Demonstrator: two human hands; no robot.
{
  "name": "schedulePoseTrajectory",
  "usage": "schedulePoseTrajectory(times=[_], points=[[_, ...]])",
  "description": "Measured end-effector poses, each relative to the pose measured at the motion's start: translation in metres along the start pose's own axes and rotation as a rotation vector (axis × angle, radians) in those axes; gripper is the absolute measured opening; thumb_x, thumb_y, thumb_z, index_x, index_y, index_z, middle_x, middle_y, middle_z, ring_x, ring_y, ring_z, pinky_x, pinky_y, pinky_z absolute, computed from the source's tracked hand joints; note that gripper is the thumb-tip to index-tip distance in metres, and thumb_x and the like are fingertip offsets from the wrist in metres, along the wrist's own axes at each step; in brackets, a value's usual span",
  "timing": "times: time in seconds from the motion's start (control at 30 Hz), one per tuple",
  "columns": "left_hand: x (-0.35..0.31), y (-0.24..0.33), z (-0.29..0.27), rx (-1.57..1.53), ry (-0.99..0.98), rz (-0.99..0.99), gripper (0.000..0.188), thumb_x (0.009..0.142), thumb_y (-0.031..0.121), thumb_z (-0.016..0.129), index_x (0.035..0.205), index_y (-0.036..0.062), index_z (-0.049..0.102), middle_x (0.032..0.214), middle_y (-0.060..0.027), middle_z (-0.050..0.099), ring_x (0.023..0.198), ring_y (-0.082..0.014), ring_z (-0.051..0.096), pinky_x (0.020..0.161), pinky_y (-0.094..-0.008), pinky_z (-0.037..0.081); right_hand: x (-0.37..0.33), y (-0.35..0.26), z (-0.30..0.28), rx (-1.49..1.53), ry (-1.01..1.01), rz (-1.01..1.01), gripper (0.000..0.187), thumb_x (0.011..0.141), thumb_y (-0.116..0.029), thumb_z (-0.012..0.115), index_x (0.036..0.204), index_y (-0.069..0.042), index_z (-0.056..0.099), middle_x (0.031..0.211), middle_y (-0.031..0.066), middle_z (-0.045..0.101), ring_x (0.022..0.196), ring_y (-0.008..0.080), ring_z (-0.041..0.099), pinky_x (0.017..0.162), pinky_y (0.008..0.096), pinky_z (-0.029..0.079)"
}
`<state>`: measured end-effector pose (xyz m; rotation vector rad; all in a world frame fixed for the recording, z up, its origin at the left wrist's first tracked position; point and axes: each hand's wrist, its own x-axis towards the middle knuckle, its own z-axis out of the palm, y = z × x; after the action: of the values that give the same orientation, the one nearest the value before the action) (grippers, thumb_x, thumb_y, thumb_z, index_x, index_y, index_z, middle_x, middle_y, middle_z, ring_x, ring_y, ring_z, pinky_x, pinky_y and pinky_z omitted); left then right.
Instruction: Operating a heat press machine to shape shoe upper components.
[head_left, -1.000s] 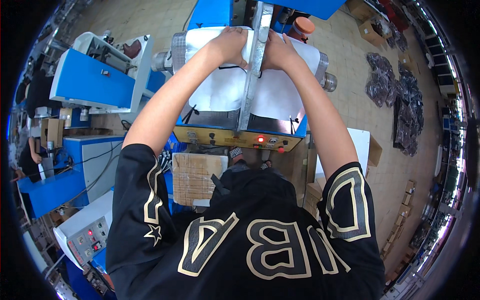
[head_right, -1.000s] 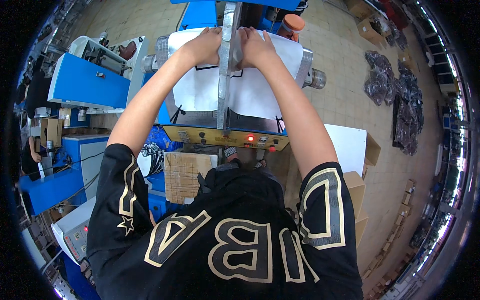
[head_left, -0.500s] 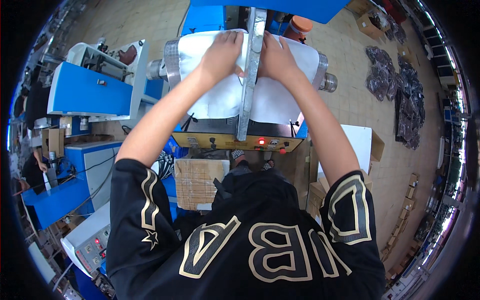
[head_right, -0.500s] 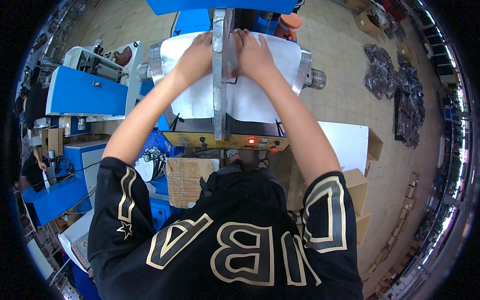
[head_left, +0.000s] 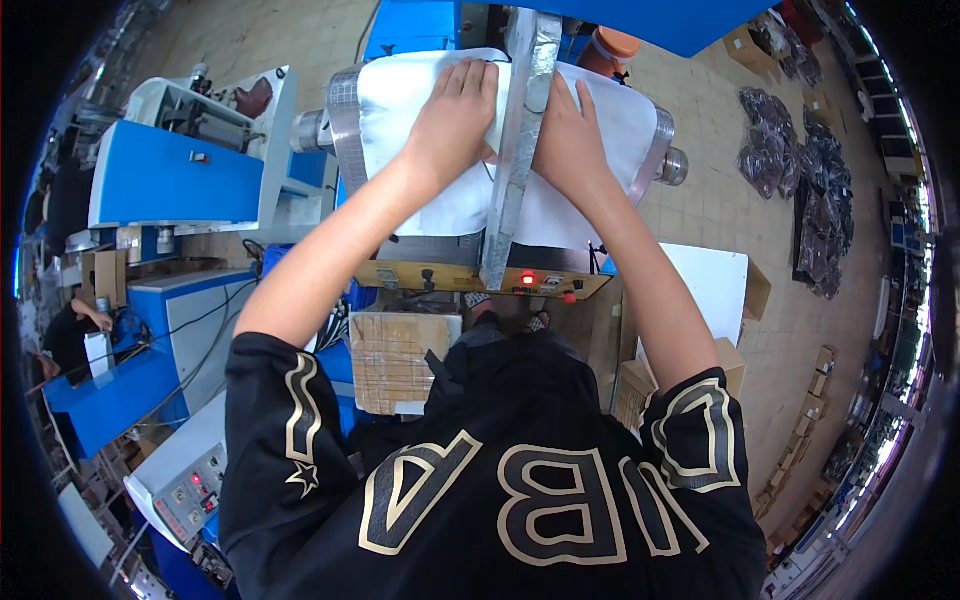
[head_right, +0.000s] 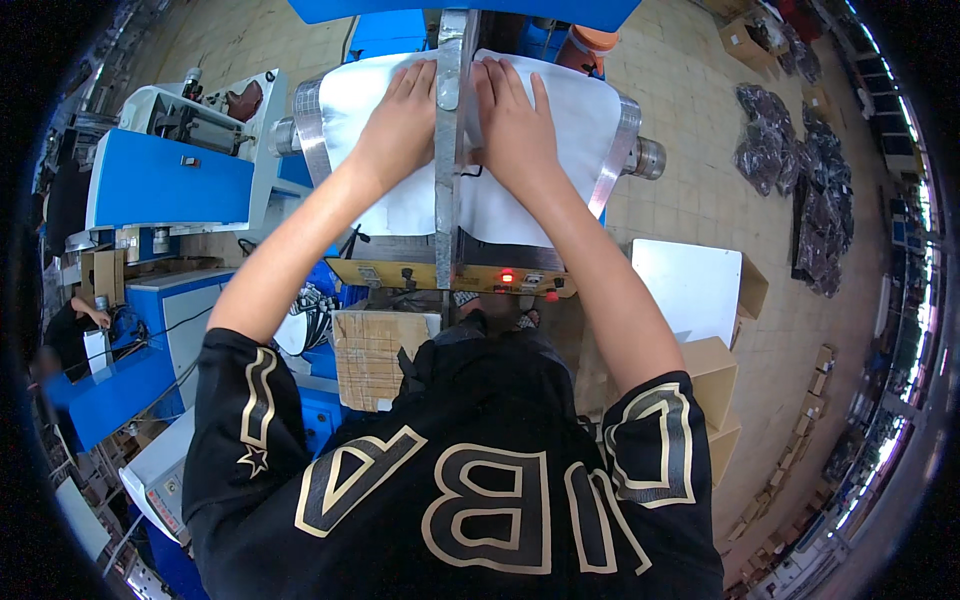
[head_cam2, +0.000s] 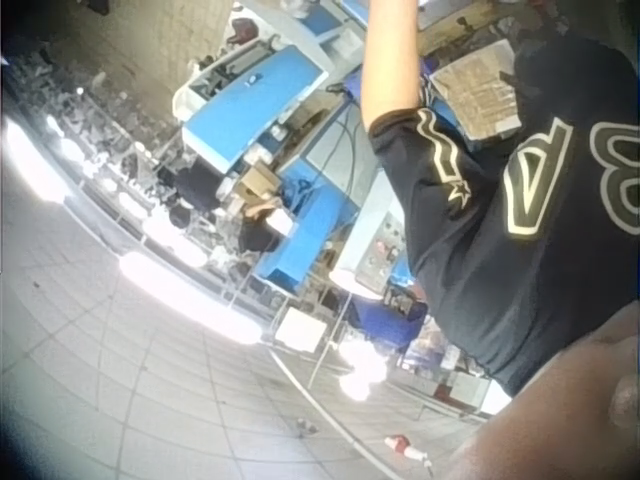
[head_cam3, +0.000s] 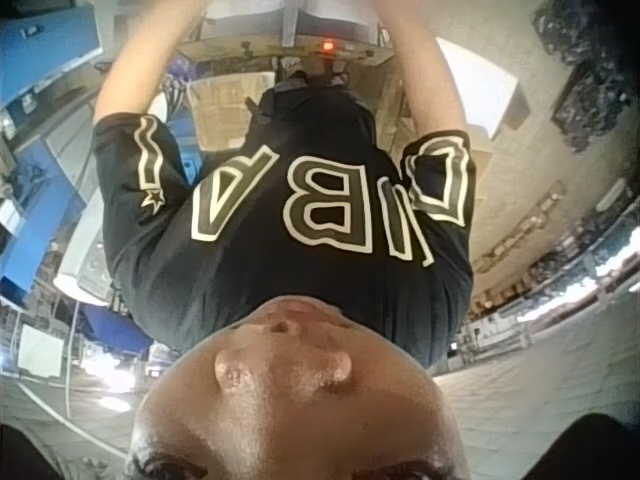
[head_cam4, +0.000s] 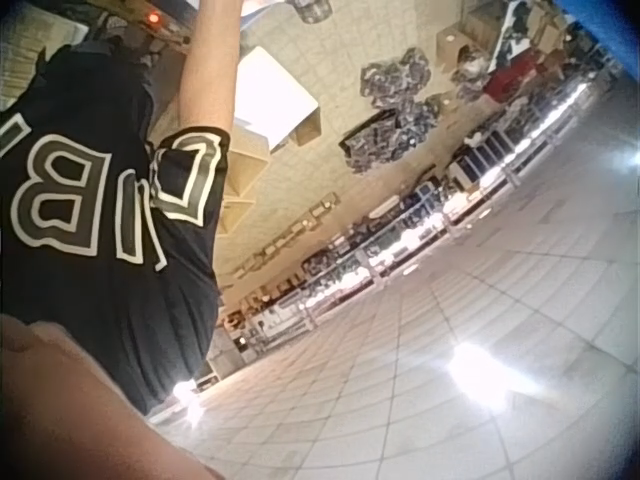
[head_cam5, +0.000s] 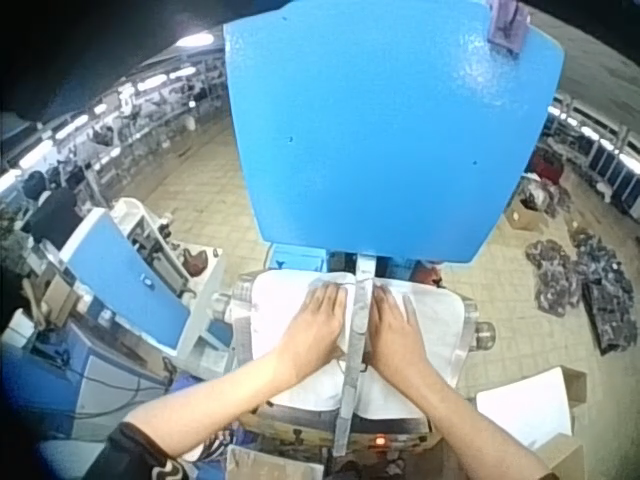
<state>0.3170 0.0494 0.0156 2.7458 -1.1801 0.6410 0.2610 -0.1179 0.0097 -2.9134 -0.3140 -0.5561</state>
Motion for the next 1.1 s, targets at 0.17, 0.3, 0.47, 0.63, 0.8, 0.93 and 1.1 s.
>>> schedulePoseTrajectory(times=[0.17, 0.3, 0.47, 0.63, 0.8, 0.93, 1.1], points=[[0.024, -0.027, -0.005, -0.174, -0.222, 0.156, 0.09, 0.048, 0.035, 0.091, 0.114, -0.0107, 0.051, 0.111, -0.0233, 0.061, 0.109, -0.0373, 0.059, 0.097, -0.0405, 0.046, 0.02, 0.014, 0.001, 0.061, -0.102, 0.023, 0.105, 0.048, -0.027, 0.091, 0.137, -0.004, 0.041, 0.139, 0.0141, 0.047, 0.134, 0.0281, 0.04, 0.112, 0.0482, 0.029], [0.046, -0.04, 0.006, -0.275, -0.348, 0.185, 0.087, 0.048, 0.041, 0.091, 0.109, -0.0102, 0.055, 0.101, -0.023, 0.065, 0.098, -0.0371, 0.065, 0.086, -0.0396, 0.052, 0.041, 0.028, -0.006, 0.081, -0.326, 0.027, 0.108, 0.046, -0.039, 0.091, 0.135, -0.003, 0.042, 0.133, 0.017, 0.052, 0.125, 0.0314, 0.049, 0.108, 0.0455, 0.035], [0.062, -0.051, 0.012, -0.352, -0.613, 0.151, 0.078, 0.048, 0.048, 0.09, 0.1, -0.0049, 0.063, 0.094, -0.0209, 0.069, 0.087, -0.0356, 0.068, 0.079, -0.0397, 0.055, 0.066, 0.036, -0.011, 0.085, -0.623, 0.027, 0.102, 0.045, -0.049, 0.089, 0.125, 0.0, 0.048, 0.118, 0.0198, 0.062, 0.104, 0.0356, 0.063, 0.088, 0.0406, 0.052], [0.07, -0.054, 0.008, -0.412, -0.744, 0.155, 0.078, 0.049, 0.045, 0.091, 0.102, -0.005, 0.065, 0.095, -0.0214, 0.07, 0.088, -0.0345, 0.069, 0.08, -0.0377, 0.055, 0.072, 0.049, 0.001, 0.162, -0.674, -0.006, 0.102, 0.047, -0.048, 0.089, 0.126, 0.0, 0.048, 0.119, 0.0203, 0.062, 0.103, 0.0364, 0.064, 0.087, 0.0409, 0.053], [0.076, -0.052, 0.006, -0.415, -0.794, 0.144, 0.073, 0.051, 0.043, 0.09, 0.101, -0.0052, 0.066, 0.095, -0.0204, 0.07, 0.086, -0.0333, 0.069, 0.081, -0.0365, 0.055, 0.08, 0.054, -0.006, 0.286, -0.792, 0.026, 0.106, 0.047, -0.045, 0.09, 0.131, -0.001, 0.044, 0.121, 0.0204, 0.061, 0.104, 0.0356, 0.064, 0.088, 0.0401, 0.053], [0.081, -0.052, 0.009, -0.432, -0.835, 0.156, 0.068, 0.054, 0.042, 0.089, 0.1, -0.0039, 0.069, 0.097, -0.0201, 0.07, 0.087, -0.0321, 0.069, 0.082, -0.0358, 0.054, 0.083, 0.06, -0.001, 0.284, -0.871, 0.052, 0.112, 0.046, -0.043, 0.091, 0.137, -0.002, 0.04, 0.122, 0.02, 0.062, 0.105, 0.0342, 0.064, 0.088, 0.0393, 0.053], [0.083, -0.057, 0.018, -0.454, -0.833, 0.182, 0.068, 0.055, 0.043, 0.088, 0.101, -0.0036, 0.069, 0.098, -0.0197, 0.071, 0.088, -0.031, 0.069, 0.082, -0.0355, 0.054, 0.091, 0.057, -0.007, 0.265, -0.97, 0.111, 0.115, 0.049, -0.04, 0.091, 0.141, -0.002, 0.035, 0.124, 0.0207, 0.06, 0.108, 0.0328, 0.063, 0.091, 0.0378, 0.052]])
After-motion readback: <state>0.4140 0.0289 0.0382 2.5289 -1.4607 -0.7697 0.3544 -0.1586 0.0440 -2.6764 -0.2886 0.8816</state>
